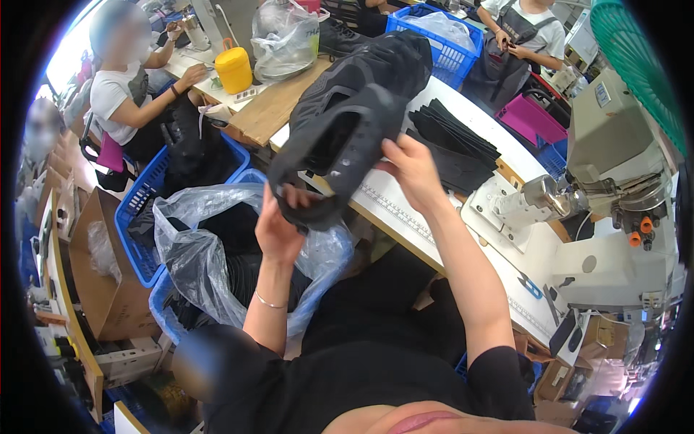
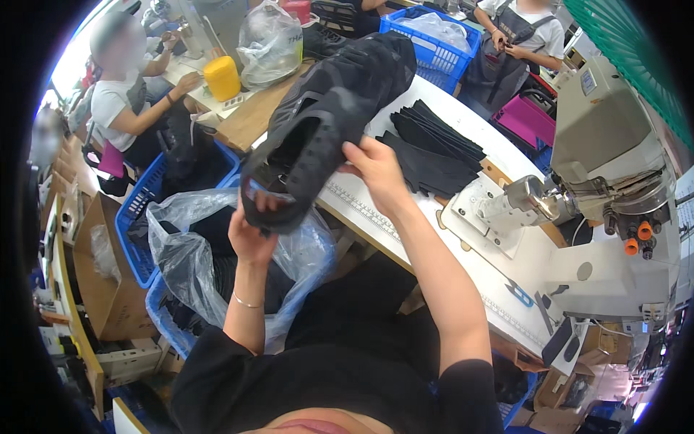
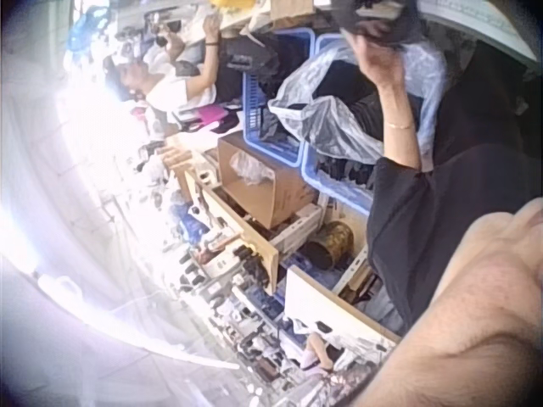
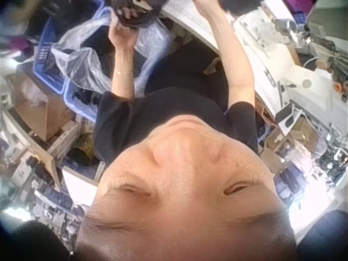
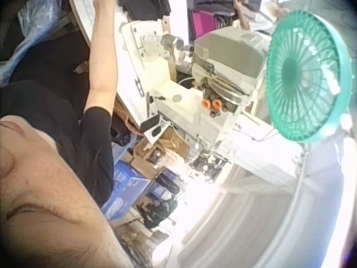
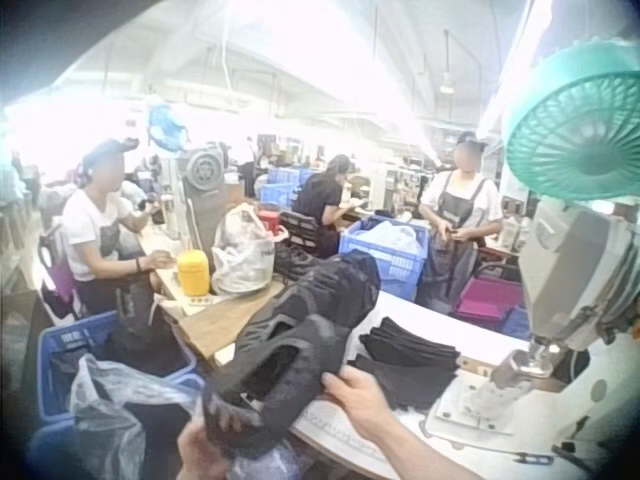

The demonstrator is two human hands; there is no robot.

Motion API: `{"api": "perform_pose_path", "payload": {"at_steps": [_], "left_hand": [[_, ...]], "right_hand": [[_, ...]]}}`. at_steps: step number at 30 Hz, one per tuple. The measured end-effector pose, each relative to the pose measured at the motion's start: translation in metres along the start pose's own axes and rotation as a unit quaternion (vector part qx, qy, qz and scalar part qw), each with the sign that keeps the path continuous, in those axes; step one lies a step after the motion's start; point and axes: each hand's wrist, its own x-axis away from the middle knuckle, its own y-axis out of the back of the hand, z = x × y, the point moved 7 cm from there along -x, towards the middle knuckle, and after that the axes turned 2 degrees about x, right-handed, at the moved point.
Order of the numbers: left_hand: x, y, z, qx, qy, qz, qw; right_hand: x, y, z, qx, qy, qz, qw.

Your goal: Using a sewing machine to stitch together black patterned shoe upper components.

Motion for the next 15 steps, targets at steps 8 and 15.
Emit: {"api": "perform_pose_path", "payload": {"at_steps": [8,15], "left_hand": [[-0.003,0.007,0.007,-0.7,-0.23,-0.085,0.671],[-0.054,0.006,0.022,-0.78,-0.21,-0.05,0.587]], "right_hand": [[-0.057,0.014,-0.047,0.131,0.048,-0.149,0.979],[-0.032,0.013,-0.009,0.045,0.04,-0.24,0.969]]}}
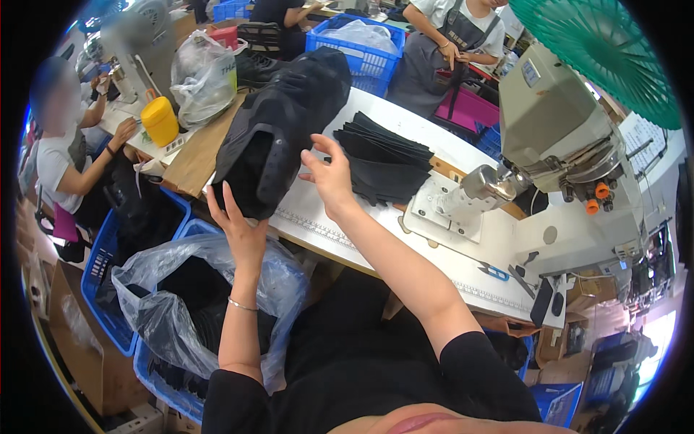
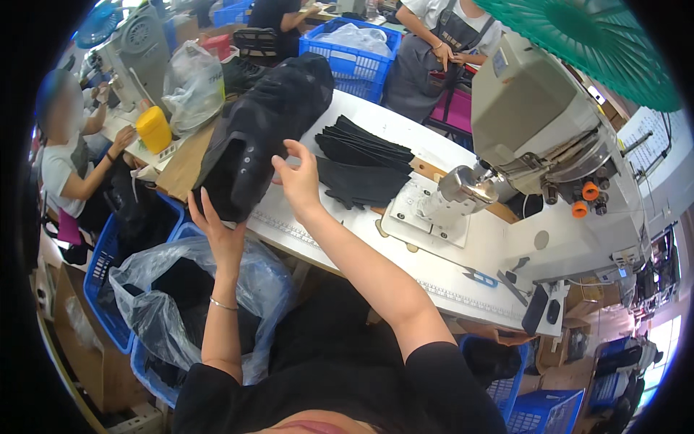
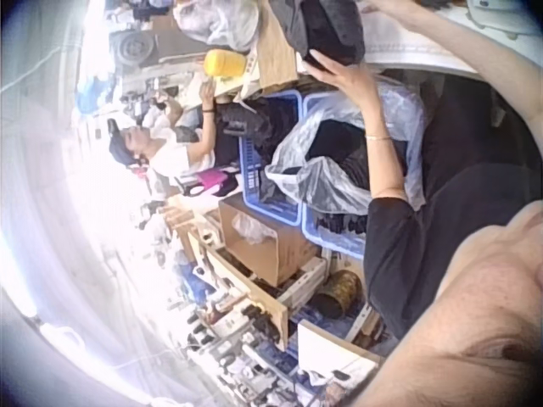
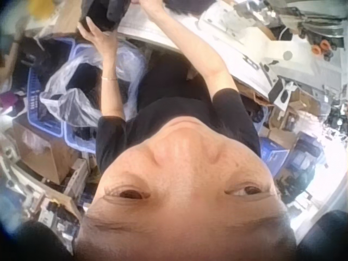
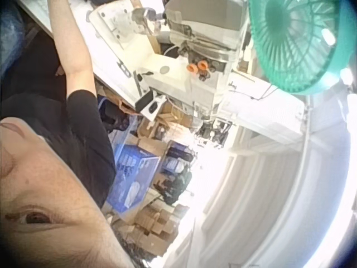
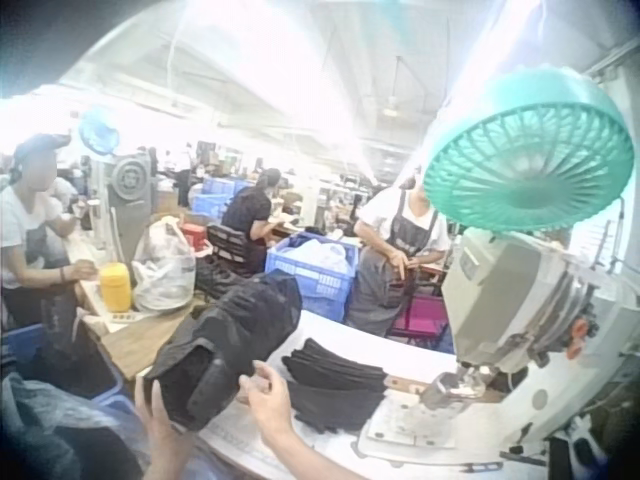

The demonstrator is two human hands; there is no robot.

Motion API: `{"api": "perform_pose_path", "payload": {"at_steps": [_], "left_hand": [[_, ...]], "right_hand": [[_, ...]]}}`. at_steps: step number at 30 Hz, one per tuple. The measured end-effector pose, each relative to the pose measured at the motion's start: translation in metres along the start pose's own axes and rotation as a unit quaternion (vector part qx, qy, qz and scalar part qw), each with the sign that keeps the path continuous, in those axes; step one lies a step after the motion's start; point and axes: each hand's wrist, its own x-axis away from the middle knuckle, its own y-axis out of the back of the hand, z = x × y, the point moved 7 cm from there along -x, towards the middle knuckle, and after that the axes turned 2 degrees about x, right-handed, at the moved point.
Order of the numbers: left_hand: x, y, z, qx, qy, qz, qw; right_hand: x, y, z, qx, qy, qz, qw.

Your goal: Using a sewing machine to stitch together black patterned shoe upper components.

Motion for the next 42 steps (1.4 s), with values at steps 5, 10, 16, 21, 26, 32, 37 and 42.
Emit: {"api": "perform_pose_path", "payload": {"at_steps": [5,10,16,21,26,32,37,42], "left_hand": [[0.012,-0.009,-0.005,0.019,-0.004,0.007,1.0],[0.0,-0.001,0.026,0.028,0.052,-0.066,0.996],[0.004,-0.02,0.035,-0.013,0.038,-0.016,0.999],[0.004,-0.032,0.044,0.004,0.004,0.01,1.0],[-0.005,-0.031,0.086,-0.158,-0.03,-0.057,0.985],[0.009,-0.02,-0.008,-0.209,-0.221,-0.179,0.936],[-0.005,-0.052,-0.132,-0.081,-0.42,-0.091,0.899],[0.025,-0.179,-0.151,0.03,-0.336,0.34,0.878]], "right_hand": [[0.098,0.023,0.089,-0.117,0.155,0.172,0.966],[0.195,0.028,0.207,-0.268,0.219,0.34,0.874],[0.21,0.049,0.243,-0.226,0.27,0.484,0.802],[0.228,0.1,0.251,-0.226,0.356,0.424,0.802],[0.272,0.16,0.231,-0.245,0.268,0.294,0.884],[0.33,0.215,0.227,-0.252,0.3,0.181,0.902],[0.369,0.234,0.196,-0.244,0.332,0.228,0.882],[0.404,0.305,0.112,0.08,0.052,0.119,0.988]]}}
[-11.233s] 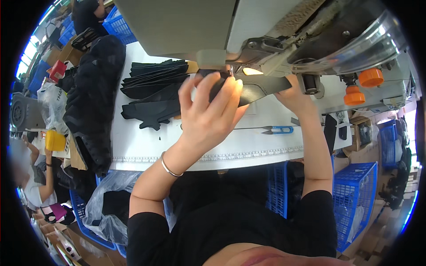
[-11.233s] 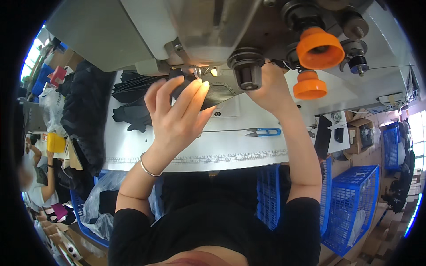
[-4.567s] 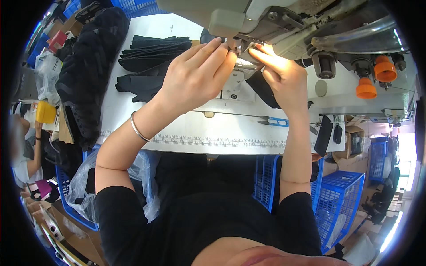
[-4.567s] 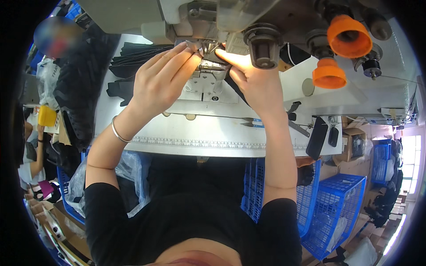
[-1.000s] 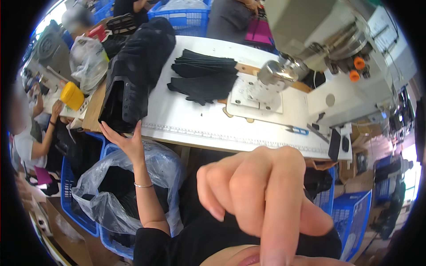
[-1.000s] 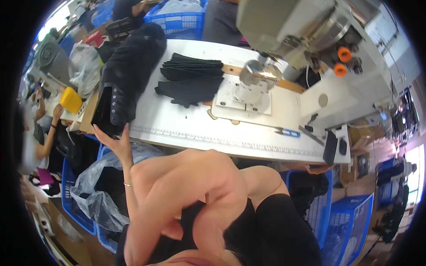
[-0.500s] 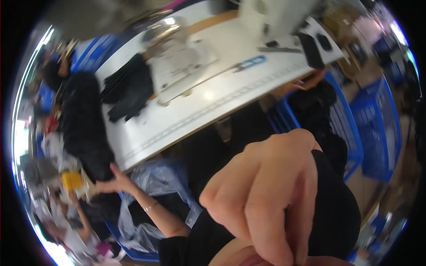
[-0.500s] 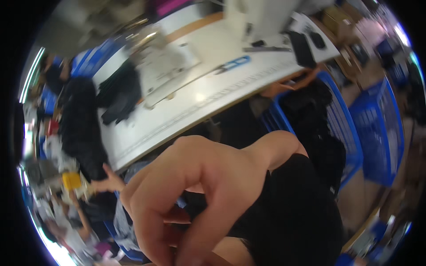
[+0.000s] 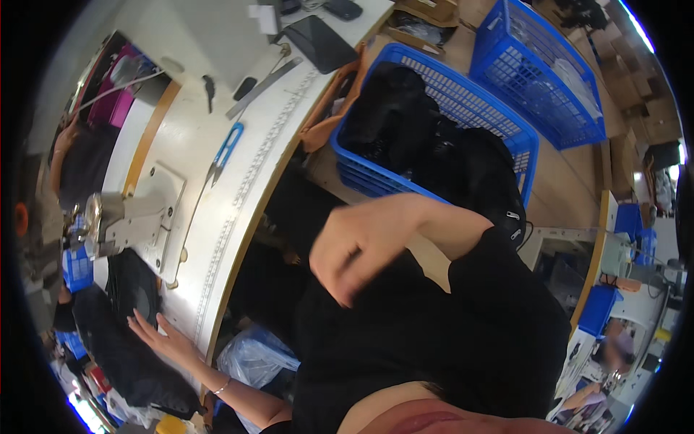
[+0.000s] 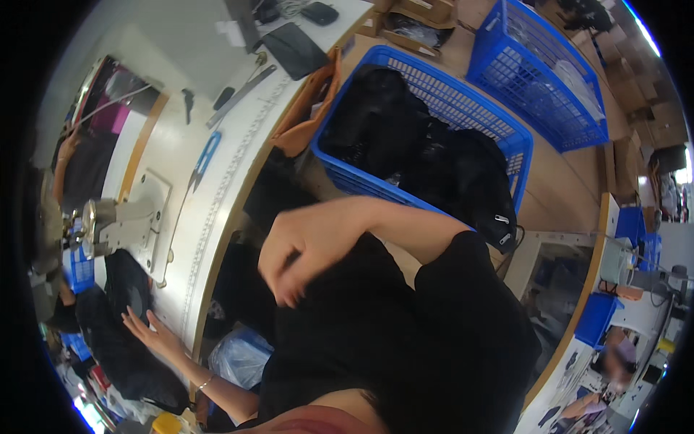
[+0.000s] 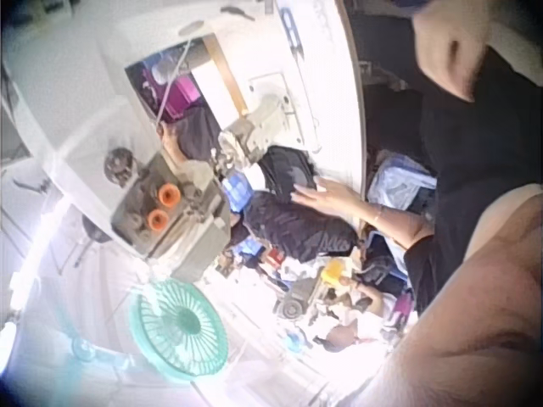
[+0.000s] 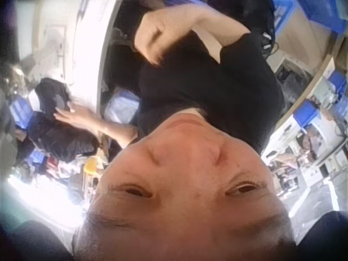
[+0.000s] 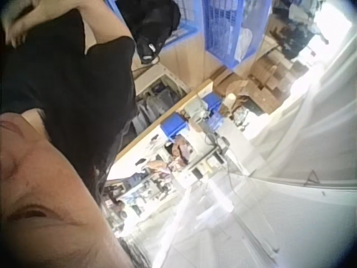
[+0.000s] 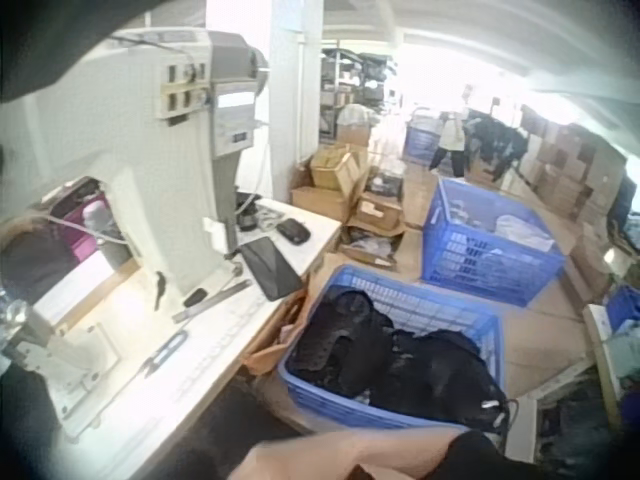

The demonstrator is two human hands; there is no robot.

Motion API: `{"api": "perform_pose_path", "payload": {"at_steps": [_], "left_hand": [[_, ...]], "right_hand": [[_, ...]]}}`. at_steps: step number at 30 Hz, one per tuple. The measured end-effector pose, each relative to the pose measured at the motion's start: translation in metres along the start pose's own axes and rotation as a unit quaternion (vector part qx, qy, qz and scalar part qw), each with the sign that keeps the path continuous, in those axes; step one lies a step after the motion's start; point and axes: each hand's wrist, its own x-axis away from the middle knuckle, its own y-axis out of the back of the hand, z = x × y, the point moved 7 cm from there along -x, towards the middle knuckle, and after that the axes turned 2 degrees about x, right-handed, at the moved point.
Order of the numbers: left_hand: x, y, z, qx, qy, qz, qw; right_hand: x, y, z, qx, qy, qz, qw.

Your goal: Using a sewing machine to stitch together black patterned shoe upper components.

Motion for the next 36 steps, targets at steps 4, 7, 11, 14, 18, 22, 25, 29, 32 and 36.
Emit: {"api": "perform_pose_path", "payload": {"at_steps": [4,7,11,14,18,22,25,29,32,36], "left_hand": [[0.007,-0.039,0.066,-0.115,0.065,0.133,0.982],[-0.005,-0.047,0.056,-0.114,0.09,0.186,0.972],[-0.041,-0.033,0.037,-0.054,0.033,0.124,0.99],[-0.054,-0.027,0.056,-0.016,0.01,0.103,0.995],[-0.052,-0.043,0.071,-0.069,0.001,0.14,0.988],[-0.058,-0.041,0.076,-0.04,0.05,0.129,0.99],[-0.061,-0.044,0.085,-0.083,0.043,0.09,0.992],[-0.054,-0.019,0.093,-0.111,-0.035,-0.036,0.992],[-0.054,-0.019,-0.009,0.063,0.025,0.014,0.998],[-0.046,-0.02,0.016,0.008,-0.036,0.024,0.999]], "right_hand": [[0.071,0.088,-0.07,0.608,-0.406,-0.189,0.656],[0.16,0.15,-0.095,0.633,-0.302,-0.432,0.567],[0.238,0.191,-0.075,0.635,-0.218,-0.667,0.324],[0.265,0.238,-0.132,0.56,-0.312,-0.665,0.383],[0.226,0.216,-0.079,0.64,-0.173,-0.679,0.316],[0.161,0.166,-0.054,0.68,-0.163,-0.581,0.415],[0.137,0.146,-0.106,0.663,-0.25,-0.502,0.495],[0.122,0.143,-0.116,0.652,-0.212,-0.495,0.534],[0.161,0.14,-0.089,0.729,-0.205,-0.526,0.386],[0.17,0.184,-0.128,0.61,-0.403,-0.443,0.519]]}}
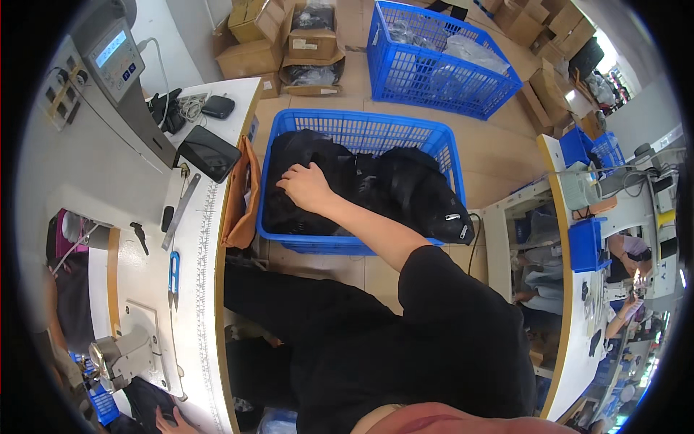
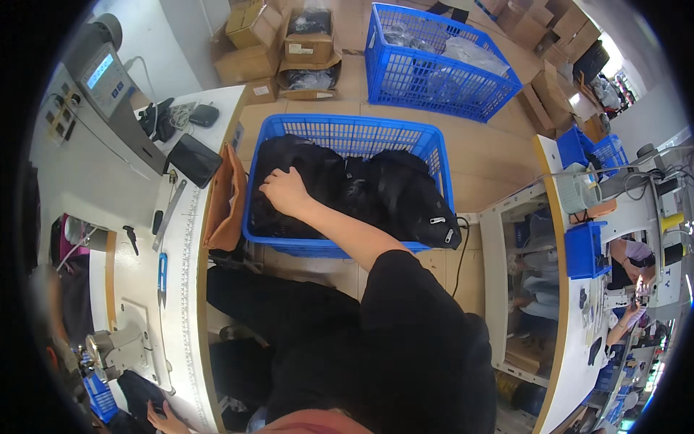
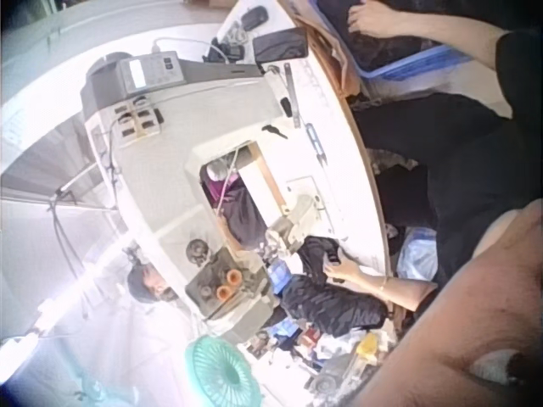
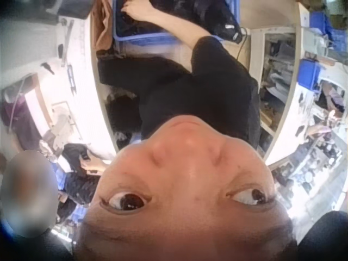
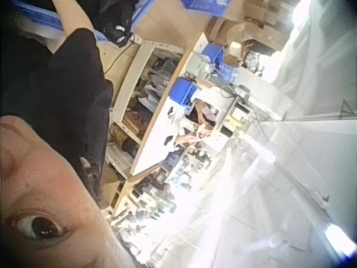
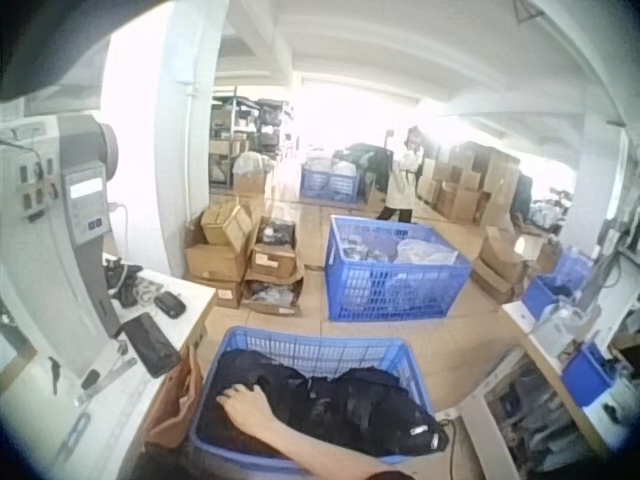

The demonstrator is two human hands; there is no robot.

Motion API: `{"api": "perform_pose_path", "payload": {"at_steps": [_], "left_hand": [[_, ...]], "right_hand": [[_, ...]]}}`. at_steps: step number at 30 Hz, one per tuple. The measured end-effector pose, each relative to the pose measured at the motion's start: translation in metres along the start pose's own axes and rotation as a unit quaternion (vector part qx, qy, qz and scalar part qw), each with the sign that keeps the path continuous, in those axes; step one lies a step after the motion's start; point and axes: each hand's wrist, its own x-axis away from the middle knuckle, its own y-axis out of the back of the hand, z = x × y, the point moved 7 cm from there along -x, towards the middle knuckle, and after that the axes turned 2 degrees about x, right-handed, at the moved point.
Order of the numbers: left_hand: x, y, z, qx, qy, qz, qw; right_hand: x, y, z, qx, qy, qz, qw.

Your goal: Using a sewing machine to stitch together black patterned shoe upper components.

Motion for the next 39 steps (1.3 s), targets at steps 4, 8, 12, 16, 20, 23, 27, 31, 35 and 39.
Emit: {"api": "perform_pose_path", "payload": {"at_steps": [4,8,12,16,20,23,27,31,35,39], "left_hand": [[-0.016,0.003,-0.038,-0.049,-0.042,0.022,0.998],[-0.026,-0.013,0.003,0.03,0.014,0.11,0.993],[-0.016,-0.018,0.105,0.034,0.091,0.143,0.985],[-0.005,0.007,0.048,0.138,0.089,0.071,0.984],[-0.022,-0.01,0.011,0.175,0.082,0.055,0.98],[-0.014,0.005,0.017,0.191,0.153,0.042,0.969],[-0.006,0.026,0.013,0.233,0.203,-0.012,0.951],[-0.034,0.079,-0.046,0.269,0.132,-0.115,0.947],[-0.067,0.097,-0.114,0.201,-0.003,-0.117,0.973],[-0.085,0.092,-0.143,0.118,-0.107,-0.147,0.976]], "right_hand": [[-0.001,-0.017,-0.022,0.067,-0.023,-0.168,0.983],[-0.033,0.009,-0.025,0.085,-0.041,-0.06,0.994],[-0.04,0.105,0.009,0.098,-0.002,-0.183,0.978],[0.013,0.225,0.116,-0.131,0.193,-0.236,0.943],[0.03,0.246,0.21,-0.273,0.398,-0.198,0.853],[0.021,0.248,0.291,-0.31,0.486,-0.211,0.789],[0.005,0.23,0.387,-0.33,0.567,-0.287,0.698],[-0.006,0.185,0.431,-0.233,0.585,-0.307,0.713],[-0.007,0.181,0.431,-0.249,0.562,-0.329,0.717],[-0.008,0.185,0.433,-0.247,0.562,-0.319,0.722]]}}
